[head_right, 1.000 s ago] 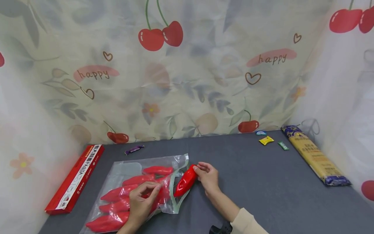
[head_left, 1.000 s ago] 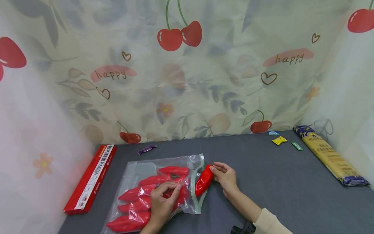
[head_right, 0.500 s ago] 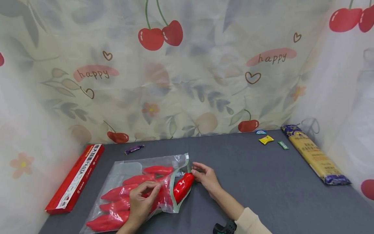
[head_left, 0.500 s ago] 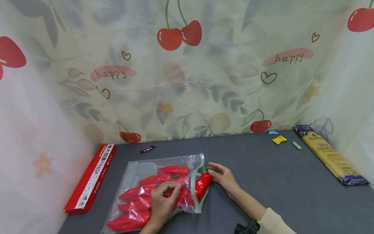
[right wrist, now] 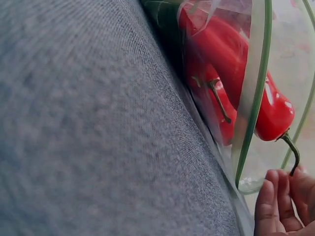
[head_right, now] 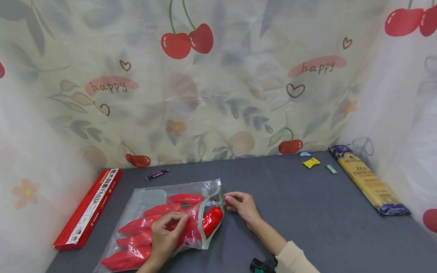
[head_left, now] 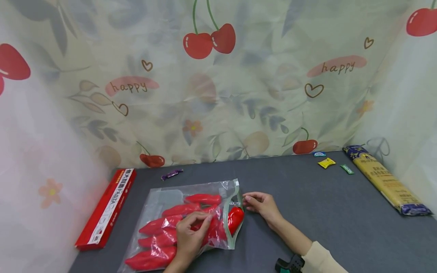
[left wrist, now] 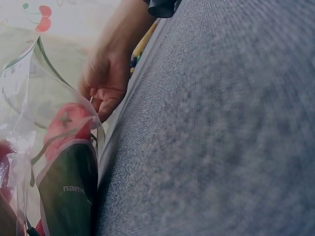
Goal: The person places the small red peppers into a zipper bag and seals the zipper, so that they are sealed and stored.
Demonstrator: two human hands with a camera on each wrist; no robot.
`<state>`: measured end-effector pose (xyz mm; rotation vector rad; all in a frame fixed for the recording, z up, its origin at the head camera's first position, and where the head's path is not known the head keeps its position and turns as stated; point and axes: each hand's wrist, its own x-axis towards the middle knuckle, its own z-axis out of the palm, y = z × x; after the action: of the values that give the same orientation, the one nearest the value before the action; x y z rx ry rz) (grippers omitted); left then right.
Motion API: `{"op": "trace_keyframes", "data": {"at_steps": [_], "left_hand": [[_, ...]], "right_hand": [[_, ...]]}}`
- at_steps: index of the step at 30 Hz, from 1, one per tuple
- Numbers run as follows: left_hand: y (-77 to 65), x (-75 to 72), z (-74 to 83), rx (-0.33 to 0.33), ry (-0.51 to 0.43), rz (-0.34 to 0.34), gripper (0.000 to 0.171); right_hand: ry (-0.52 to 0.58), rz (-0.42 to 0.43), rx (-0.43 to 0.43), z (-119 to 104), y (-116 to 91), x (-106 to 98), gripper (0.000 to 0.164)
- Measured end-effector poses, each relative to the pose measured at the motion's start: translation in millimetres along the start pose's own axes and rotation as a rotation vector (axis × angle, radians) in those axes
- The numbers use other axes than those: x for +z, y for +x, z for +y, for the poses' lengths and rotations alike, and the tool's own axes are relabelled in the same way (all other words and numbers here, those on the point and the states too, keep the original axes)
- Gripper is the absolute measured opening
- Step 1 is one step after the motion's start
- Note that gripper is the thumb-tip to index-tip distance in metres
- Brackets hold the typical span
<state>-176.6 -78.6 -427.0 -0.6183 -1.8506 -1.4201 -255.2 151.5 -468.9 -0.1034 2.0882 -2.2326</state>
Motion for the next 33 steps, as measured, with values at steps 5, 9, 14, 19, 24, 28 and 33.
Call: {"op": "trace_keyframes", "data": {"at_steps": [5,9,14,19,24,28,33], "left_hand": [[-0.2,0.1,-0.7,-0.002,0.007,0.0,0.011],[-0.5,0.5,-0.4,-0.028,0.032,-0.003,0.009],[-0.1,0.4,-2.5,0.028,-0.003,0.007,0.012],[1.2,1.1,-3.5,0.098,-0.044,0.015,0.015],[1.7,1.1,-2.5,0.11,-0.049,0.016,0.016],[1.6,0.9,-1.7,0.084,-0.054,0.015,0.015],[2.7,1.2,-1.6,0.078,-0.058,0.016,0.014]], "right_hand": [[0.16,-0.035,0.042,-1.5,0.1,-3.2,0.029],[0.222,-0.062,0.063,-2.9,-0.9,-4.4,0.023],[0.134,-0.006,0.053,-2.7,-3.5,4.1,0.042],[0.114,0.068,0.048,1.5,-12.4,24.5,0.038],[-0.01,-0.017,0.03,5.0,-25.6,46.3,0.035],[-0.078,-0.049,-0.012,5.7,-29.4,52.0,0.031],[-0.046,0.023,-0.01,2.9,-24.9,44.0,0.031]]}}
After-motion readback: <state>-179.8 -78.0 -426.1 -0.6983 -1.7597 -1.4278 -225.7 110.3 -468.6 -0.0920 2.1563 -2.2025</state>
